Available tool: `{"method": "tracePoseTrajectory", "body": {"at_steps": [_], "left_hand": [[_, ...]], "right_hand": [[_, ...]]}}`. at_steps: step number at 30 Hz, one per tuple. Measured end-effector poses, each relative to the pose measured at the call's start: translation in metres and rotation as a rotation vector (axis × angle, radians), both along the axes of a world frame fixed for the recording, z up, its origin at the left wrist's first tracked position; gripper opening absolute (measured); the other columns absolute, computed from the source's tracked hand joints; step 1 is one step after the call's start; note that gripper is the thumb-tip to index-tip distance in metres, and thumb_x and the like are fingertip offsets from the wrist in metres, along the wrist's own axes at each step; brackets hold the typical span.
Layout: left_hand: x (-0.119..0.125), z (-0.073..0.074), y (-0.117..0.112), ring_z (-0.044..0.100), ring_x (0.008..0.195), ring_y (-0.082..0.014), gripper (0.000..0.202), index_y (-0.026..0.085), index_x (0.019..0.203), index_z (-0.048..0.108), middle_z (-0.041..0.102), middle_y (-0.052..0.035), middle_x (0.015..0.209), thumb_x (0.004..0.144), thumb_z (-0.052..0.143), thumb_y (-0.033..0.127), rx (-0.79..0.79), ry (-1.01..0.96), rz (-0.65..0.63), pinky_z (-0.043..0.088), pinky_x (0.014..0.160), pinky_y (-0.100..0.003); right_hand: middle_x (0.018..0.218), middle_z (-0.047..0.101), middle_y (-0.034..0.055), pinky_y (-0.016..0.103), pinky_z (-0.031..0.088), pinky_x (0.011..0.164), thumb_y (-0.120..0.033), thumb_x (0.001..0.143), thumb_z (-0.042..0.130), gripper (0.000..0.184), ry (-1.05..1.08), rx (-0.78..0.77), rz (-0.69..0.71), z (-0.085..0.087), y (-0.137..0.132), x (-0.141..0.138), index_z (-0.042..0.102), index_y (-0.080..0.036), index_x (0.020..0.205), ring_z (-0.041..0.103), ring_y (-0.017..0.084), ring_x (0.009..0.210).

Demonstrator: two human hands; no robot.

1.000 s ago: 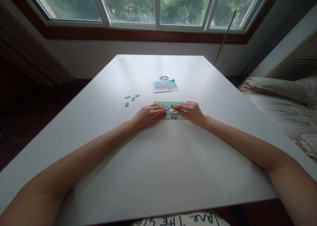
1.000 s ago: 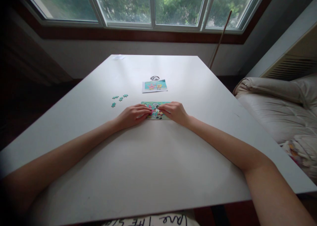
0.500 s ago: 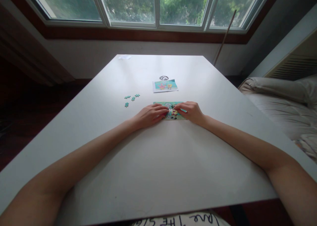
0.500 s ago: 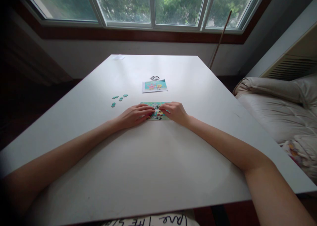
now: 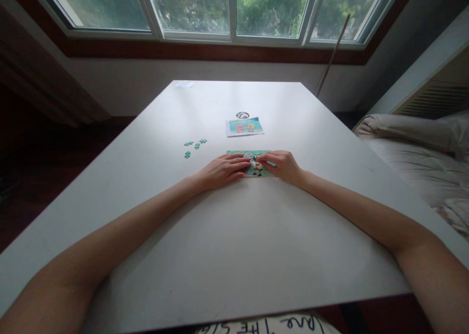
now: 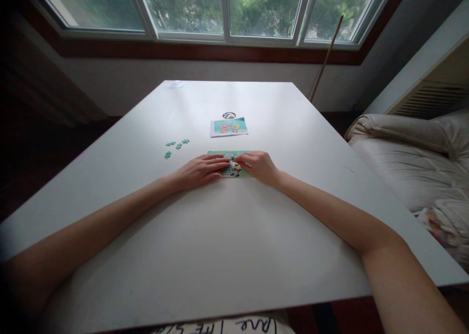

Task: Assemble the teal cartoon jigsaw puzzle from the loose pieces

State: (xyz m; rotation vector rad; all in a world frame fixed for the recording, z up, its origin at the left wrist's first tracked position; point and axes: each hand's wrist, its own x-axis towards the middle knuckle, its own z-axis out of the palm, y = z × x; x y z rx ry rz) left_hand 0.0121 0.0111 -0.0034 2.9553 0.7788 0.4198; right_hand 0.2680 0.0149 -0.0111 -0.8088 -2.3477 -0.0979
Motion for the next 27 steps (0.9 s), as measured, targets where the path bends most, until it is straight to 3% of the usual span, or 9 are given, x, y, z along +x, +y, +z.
{"method": "tracePoseTrajectory", "body": {"at_steps": [9,27], "left_hand": [[0.0,-0.0017,0.0009,0.05,0.125,-0.0211,0.04,0.023,0.13,0.054,0.059,-0.0037,0.131,0.099,0.035,0.039,-0.008,-0.044,-0.025,0.044,0.103,-0.036],[0.0006,-0.0018,0.0013,0.045,0.129,-0.0226,0.042,0.024,0.135,0.048,0.054,-0.0036,0.136,0.099,0.034,0.04,-0.034,-0.022,-0.017,0.041,0.105,-0.038]], "right_hand": [[0.089,0.075,0.0021,0.022,0.05,0.07,-0.026,0.091,0.052,0.017,0.004,-0.015,0.003,-0.0003,0.0002,0.0001,0.069,-0.021,0.089,0.07,0.014,0.076],[0.088,0.075,0.0028,0.023,0.051,0.071,-0.025,0.091,0.051,0.018,0.005,-0.034,0.022,0.002,-0.0009,-0.0007,0.068,-0.021,0.089,0.07,0.015,0.078]]}}
